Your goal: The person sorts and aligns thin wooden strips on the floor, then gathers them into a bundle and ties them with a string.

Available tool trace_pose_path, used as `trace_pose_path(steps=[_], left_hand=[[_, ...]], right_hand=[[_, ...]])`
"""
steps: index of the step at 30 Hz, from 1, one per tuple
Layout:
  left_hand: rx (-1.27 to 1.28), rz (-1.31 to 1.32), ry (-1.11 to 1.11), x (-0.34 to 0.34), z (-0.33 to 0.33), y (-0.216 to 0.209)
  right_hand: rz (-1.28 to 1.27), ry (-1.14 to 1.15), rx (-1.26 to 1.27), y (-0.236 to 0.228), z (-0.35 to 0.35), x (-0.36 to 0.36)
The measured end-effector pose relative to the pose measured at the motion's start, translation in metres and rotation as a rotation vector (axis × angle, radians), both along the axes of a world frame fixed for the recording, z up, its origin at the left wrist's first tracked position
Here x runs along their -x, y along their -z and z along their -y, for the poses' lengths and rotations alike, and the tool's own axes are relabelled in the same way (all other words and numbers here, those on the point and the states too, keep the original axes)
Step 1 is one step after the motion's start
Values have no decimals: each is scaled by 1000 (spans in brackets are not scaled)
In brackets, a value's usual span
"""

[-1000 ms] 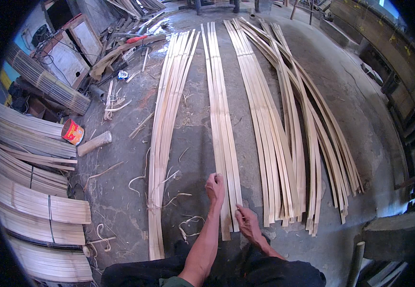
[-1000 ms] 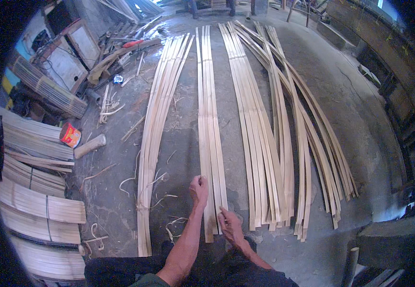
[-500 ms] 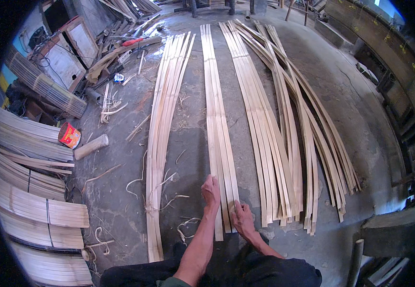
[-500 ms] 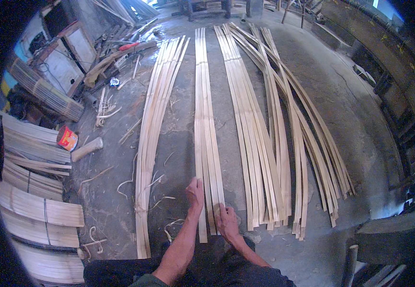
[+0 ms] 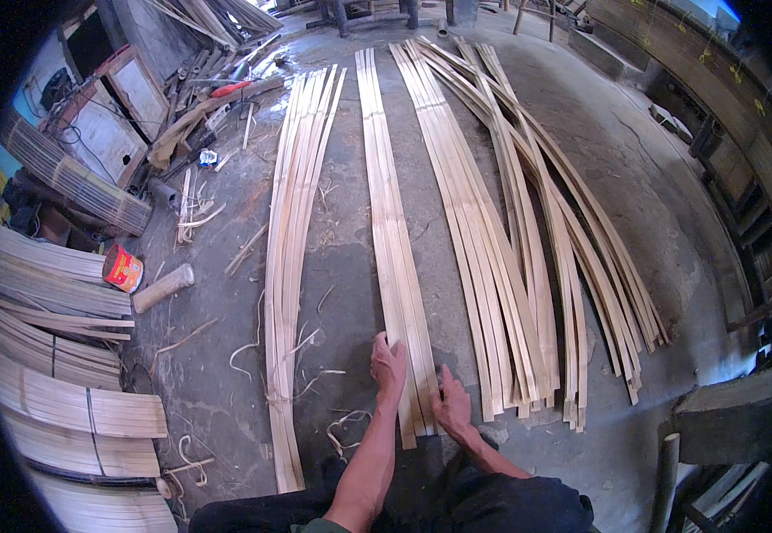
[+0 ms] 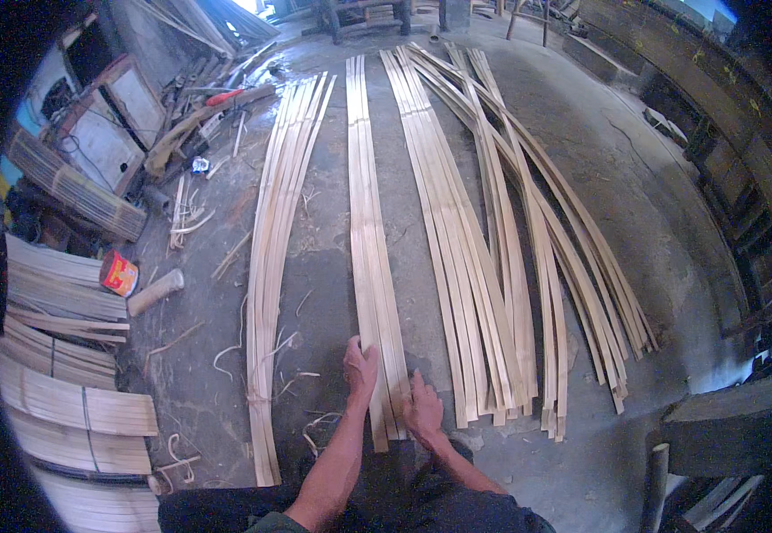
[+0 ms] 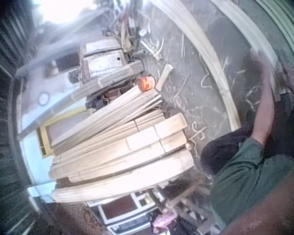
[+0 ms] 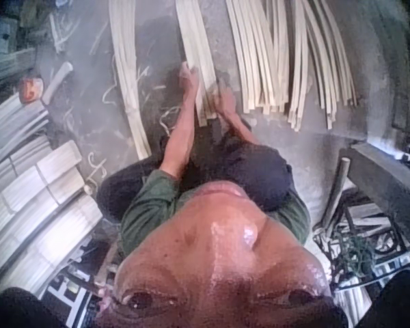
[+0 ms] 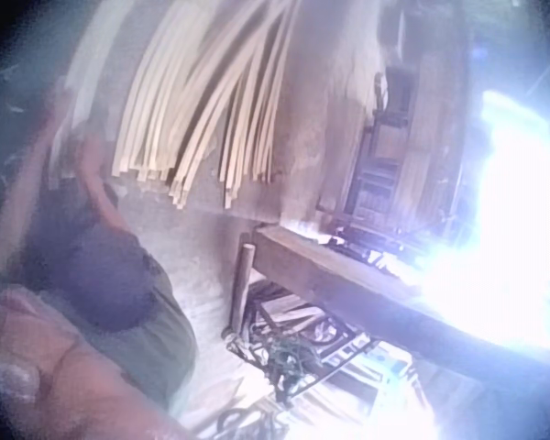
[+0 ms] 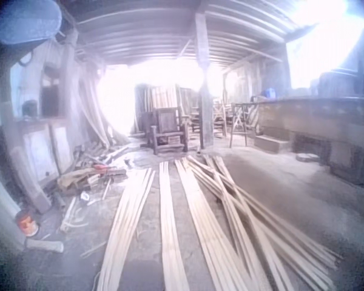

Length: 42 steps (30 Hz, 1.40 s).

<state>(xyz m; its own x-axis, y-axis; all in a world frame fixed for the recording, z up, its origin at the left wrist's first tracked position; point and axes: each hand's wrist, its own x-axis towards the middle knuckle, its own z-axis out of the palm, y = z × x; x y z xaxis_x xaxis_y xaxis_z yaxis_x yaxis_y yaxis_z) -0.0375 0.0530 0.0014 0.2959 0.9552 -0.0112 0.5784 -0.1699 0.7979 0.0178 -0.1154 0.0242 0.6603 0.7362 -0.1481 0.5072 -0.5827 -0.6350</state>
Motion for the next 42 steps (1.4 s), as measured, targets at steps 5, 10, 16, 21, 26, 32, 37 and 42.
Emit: trace_pose_path(steps=[5,10,16,21,26,32,37,42], left_hand=[[39,-20,-2,1,-1,-6],[77,-11,-23,5,-5,-2],[70,-8,-39,0,-3,1],[28,-17,-43,1,-1,-1],[15,-14,-40,-4,0,0],[42,-14,-19,-9,3,-5],[54,-41,-36,0,2,-12],[55,-67,-45,-2,2,-12]], right_hand=[[-463,141,-296,6,2,-17],[-434,328,-409,-59,19,-52],[-9,411,-486,-92,50,-115],[77,330,-300,-81,77,-161],[92,355,-390,-40,106,-217],[184,344,-223,-41,119,-229],[-30,382,-108,-55,109,-201],[15,361,-225,-51,103,-197]])
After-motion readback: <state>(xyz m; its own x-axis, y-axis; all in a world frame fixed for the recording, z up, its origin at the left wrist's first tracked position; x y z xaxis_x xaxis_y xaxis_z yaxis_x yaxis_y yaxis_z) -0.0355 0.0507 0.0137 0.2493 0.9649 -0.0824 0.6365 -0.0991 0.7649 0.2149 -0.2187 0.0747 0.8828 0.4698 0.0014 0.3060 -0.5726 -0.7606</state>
